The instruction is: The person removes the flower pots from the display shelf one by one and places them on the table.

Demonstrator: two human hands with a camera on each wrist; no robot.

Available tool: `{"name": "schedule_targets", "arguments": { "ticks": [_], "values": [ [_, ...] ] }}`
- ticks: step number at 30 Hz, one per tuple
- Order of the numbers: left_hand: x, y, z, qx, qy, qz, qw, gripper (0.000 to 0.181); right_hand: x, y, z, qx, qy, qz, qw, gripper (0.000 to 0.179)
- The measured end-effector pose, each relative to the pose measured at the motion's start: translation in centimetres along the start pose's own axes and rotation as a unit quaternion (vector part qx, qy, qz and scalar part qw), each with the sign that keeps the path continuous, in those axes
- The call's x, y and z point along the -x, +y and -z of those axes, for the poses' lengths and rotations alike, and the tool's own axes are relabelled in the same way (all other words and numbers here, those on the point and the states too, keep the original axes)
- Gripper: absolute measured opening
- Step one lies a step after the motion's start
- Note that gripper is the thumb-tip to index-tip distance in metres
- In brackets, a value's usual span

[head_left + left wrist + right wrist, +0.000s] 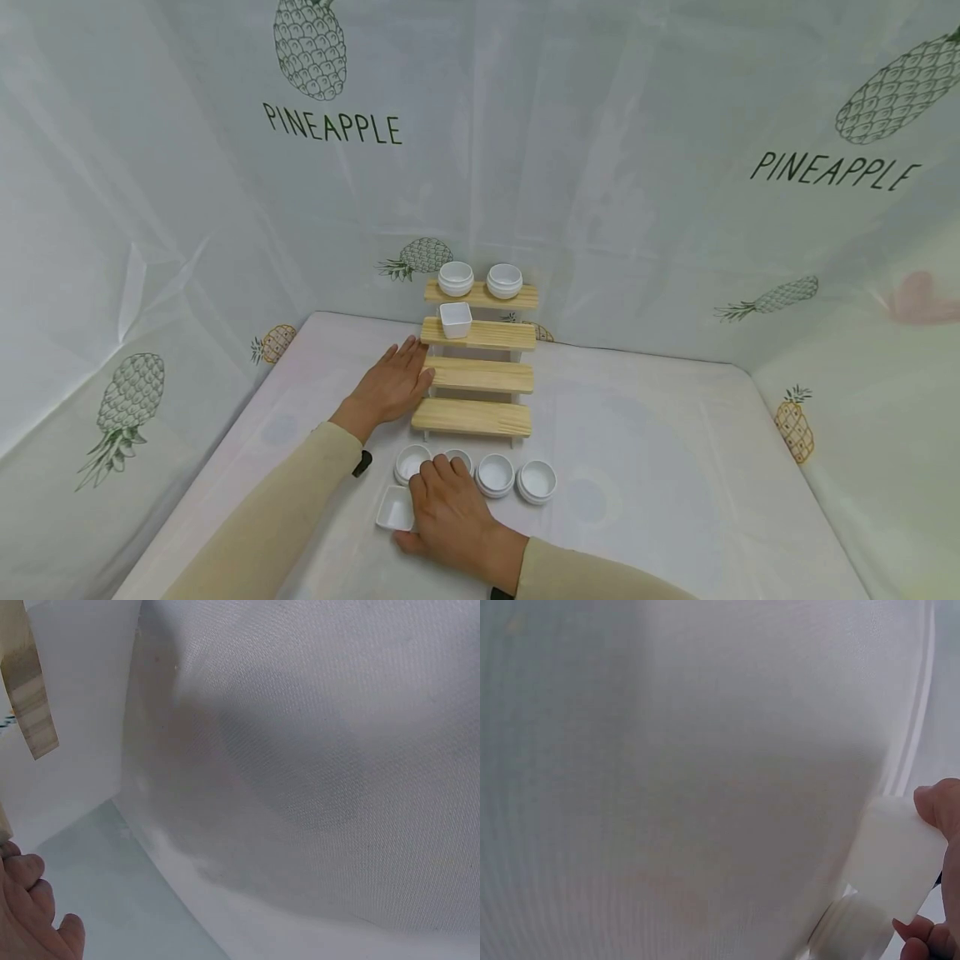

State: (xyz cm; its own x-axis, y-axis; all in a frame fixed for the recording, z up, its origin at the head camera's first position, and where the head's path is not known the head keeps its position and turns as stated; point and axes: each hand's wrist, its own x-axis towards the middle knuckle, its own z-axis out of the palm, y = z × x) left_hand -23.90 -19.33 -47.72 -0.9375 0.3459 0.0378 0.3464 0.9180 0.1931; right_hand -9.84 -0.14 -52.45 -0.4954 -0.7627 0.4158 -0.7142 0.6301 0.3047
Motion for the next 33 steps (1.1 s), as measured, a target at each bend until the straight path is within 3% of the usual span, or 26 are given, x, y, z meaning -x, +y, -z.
{"name": "schedule_targets", "arguments": {
  "ticks": [11,19,26,33],
  "values": [
    [0.0,-0.1,0.1,0.002,0.014,-0.005,0.9999,0.071,-0.1,0.2,0.3,-0.001,-0.002,-0.006,1.0,0.068],
    [0.1,0.0,0.3,0.001,0.006,-0.003,1.0,0.071,-0.6,1.4,1.3,-0.022,0.029,-0.018,0.9992,0.069],
    [0.3,0.2,0.4,0.007,0.002,0.001,1.0,0.072,-2.1,4.2,2.6,-0.051,0.025,-0.046,0.9973,0.065],
    [0.2,0.2,0.3,-0.005,0.004,-0.003,1.0,0.071,-3.9,8.4,3.5,-0.02,0.054,-0.078,0.9953,0.064]
  ]
}}
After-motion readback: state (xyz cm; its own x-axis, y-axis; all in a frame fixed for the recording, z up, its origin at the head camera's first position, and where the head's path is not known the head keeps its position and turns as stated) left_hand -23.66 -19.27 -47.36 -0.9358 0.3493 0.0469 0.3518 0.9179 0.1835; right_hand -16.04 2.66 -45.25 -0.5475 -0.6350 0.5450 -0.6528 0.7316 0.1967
